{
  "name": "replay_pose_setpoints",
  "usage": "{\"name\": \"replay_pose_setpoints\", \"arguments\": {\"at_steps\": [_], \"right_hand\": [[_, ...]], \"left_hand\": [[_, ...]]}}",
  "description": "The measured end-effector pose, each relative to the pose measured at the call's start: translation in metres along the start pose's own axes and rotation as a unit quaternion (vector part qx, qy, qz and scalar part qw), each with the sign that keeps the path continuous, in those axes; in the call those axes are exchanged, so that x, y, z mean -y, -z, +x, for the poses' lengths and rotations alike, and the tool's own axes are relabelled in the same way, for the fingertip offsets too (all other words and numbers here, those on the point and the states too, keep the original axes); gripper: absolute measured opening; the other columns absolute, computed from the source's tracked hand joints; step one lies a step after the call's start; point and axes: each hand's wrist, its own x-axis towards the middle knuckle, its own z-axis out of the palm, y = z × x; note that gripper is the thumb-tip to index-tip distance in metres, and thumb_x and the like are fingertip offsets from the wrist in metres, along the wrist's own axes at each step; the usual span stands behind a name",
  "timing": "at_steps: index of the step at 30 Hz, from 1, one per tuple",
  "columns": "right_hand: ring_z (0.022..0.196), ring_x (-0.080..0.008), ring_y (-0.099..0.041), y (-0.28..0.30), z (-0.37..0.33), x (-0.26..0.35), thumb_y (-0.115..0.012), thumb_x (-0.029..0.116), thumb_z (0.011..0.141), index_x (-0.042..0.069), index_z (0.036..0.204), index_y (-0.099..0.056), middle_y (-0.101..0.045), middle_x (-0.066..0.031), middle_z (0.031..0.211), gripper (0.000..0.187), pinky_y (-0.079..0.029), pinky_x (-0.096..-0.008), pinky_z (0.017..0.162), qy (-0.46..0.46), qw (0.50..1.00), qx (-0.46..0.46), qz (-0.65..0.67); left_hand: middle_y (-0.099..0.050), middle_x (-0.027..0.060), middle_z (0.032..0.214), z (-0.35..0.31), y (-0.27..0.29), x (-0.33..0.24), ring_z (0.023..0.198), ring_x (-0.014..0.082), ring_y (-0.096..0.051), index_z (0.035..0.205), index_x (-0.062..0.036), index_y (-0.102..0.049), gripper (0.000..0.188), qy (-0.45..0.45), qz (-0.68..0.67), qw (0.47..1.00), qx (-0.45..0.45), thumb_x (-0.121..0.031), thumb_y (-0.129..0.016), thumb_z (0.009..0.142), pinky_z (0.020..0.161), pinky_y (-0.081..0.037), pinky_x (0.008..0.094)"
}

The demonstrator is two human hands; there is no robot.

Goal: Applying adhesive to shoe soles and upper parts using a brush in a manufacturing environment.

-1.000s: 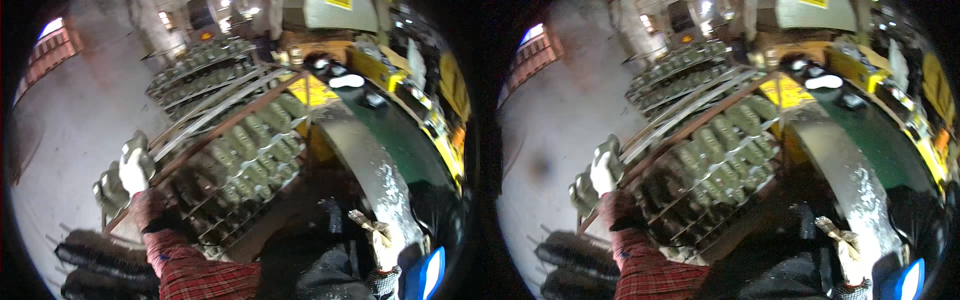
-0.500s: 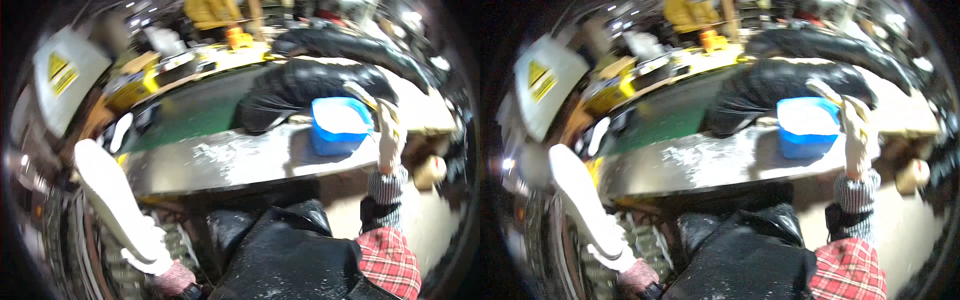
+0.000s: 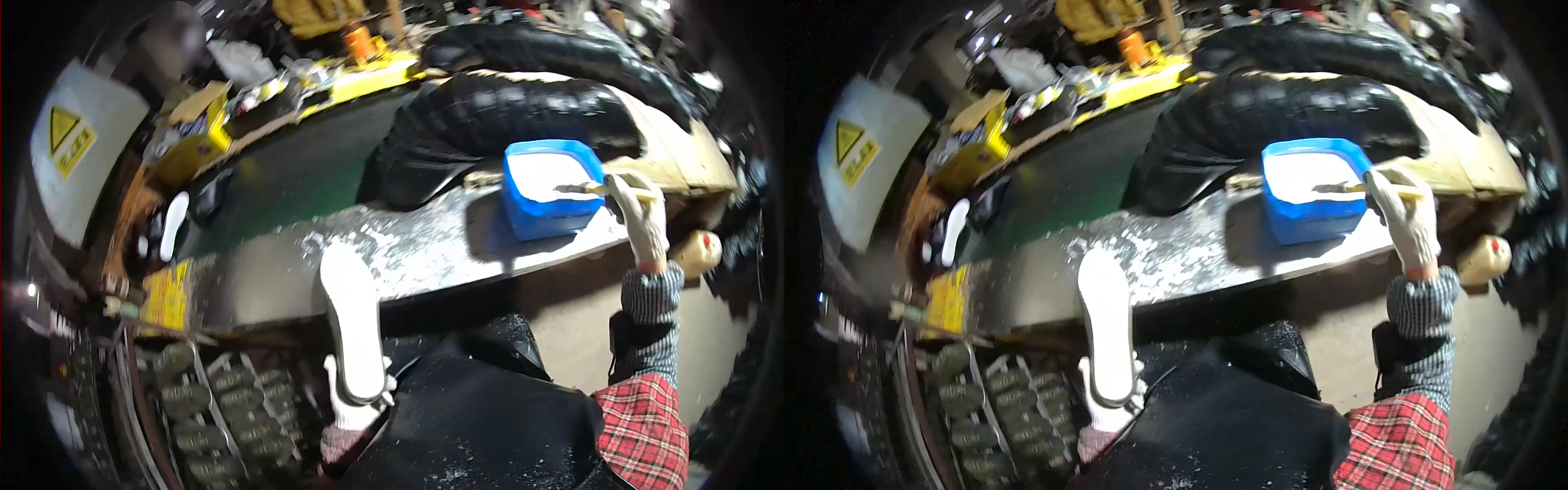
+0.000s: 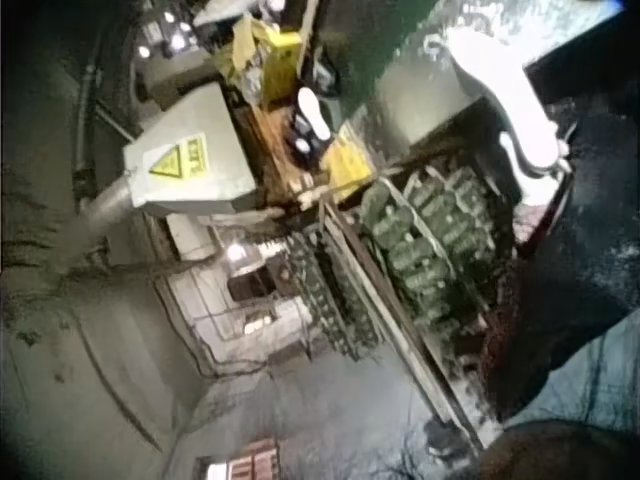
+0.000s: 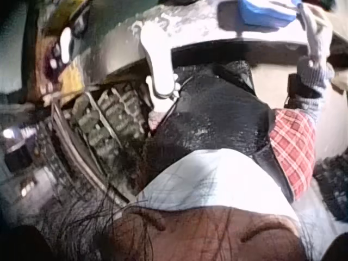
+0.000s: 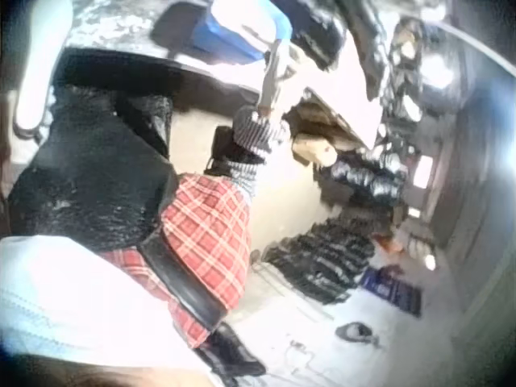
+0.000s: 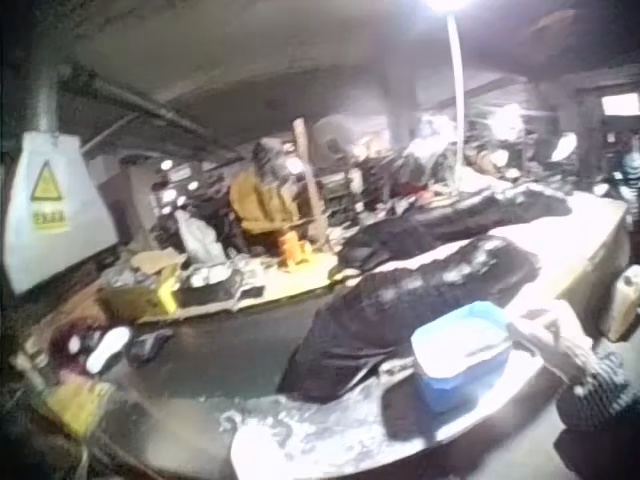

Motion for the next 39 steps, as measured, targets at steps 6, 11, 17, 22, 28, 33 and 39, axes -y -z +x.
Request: {"name": "replay_pose_setpoints", "arguments": {"at_steps": [6,11,17,22,28,33,39], "right_hand": [[0.079,-0.0225,-0.07,-0.19,-0.054,0.103,-0.069,0.021,0.09,0.001,0.104,-0.07,-0.071,-0.0146,0.085,0.024,-0.056,-0.0312,0.071,0.348,0.86,0.347,0.135],[0.082,-0.0124,-0.066,-0.295,-0.018,0.08,-0.065,0.017,0.095,-0.002,0.107,-0.067,-0.071,-0.0078,0.092,0.023,-0.054,-0.026,0.073,0.029,0.893,0.351,0.28],[0.086,-0.0207,-0.07,-0.233,-0.05,0.05,-0.075,0.032,0.085,0.005,0.108,-0.07,-0.073,-0.0089,0.089,0.036,-0.053,-0.0357,0.086,0.284,0.806,0.463,0.234],[0.08,-0.0147,-0.067,-0.303,0.003,0.108,-0.065,0.021,0.095,0.001,0.094,-0.069,-0.071,-0.0086,0.082,0.02,-0.052,-0.0272,0.07,0.023,0.895,0.357,0.267],[0.071,-0.0145,-0.068,-0.259,-0.065,0.116,-0.065,0.02,0.094,0.0,0.095,-0.069,-0.071,-0.0068,0.079,0.021,-0.055,-0.0283,0.065,0.21,0.817,0.5,0.197],[0.069,-0.0186,-0.069,-0.239,-0.072,0.12,-0.066,0.025,0.092,0.003,0.089,-0.072,-0.07,-0.0085,0.077,0.022,-0.055,-0.029,0.063,0.217,0.843,0.468,0.153],[0.084,-0.0236,-0.071,-0.215,-0.107,0.109,-0.074,0.019,0.087,0.001,0.1,-0.069,-0.071,-0.0123,0.093,0.023,-0.059,-0.0335,0.076,0.128,0.73,0.619,0.259]], "left_hand": [[-0.061,0.029,0.112,0.017,0.058,-0.013,0.086,0.0533,-0.064,0.135,-0.0053,-0.047,0.083,0.022,-0.043,0.991,0.128,-0.074,-0.042,0.088,0.056,-0.057,0.0625],[-0.058,0.0262,0.126,0.022,0.085,-0.019,0.101,0.0476,-0.062,0.146,-0.0067,-0.04,0.084,0.015,-0.017,0.984,0.176,-0.071,-0.038,0.092,0.076,-0.054,0.0605],[-0.06,0.0256,0.123,0.018,0.085,-0.017,0.094,0.0455,-0.064,0.143,-0.0046,-0.044,0.093,0.034,-0.079,0.995,0.041,-0.078,-0.038,0.086,0.073,-0.055,0.0568],[-0.062,0.0314,0.111,0.022,0.053,-0.028,0.085,0.0469,-0.066,0.143,-0.0047,-0.043,0.091,0.019,-0.081,0.994,0.069,-0.076,-0.041,0.087,0.07,-0.054,0.0541],[-0.053,0.0201,0.136,0.023,0.036,-0.025,0.104,0.041,-0.065,0.147,-0.0091,-0.037,0.076,0.02,-0.084,0.974,0.211,-0.065,-0.034,0.096,0.078,-0.057,0.0581],[-0.057,0.0251,0.129,0.023,0.027,-0.022,0.1,0.0453,-0.066,0.144,-0.0058,-0.039,0.073,-0.004,-0.085,0.976,0.201,-0.063,-0.032,0.098,0.07,-0.059,0.0573],[-0.063,0.0186,0.121,0.014,0.006,-0.02,0.109,0.0392,-0.063,0.136,-0.0077,-0.049,0.064,-0.035,-0.103,0.994,0.032,-0.058,-0.036,0.1,0.09,-0.053,0.0583]]}}
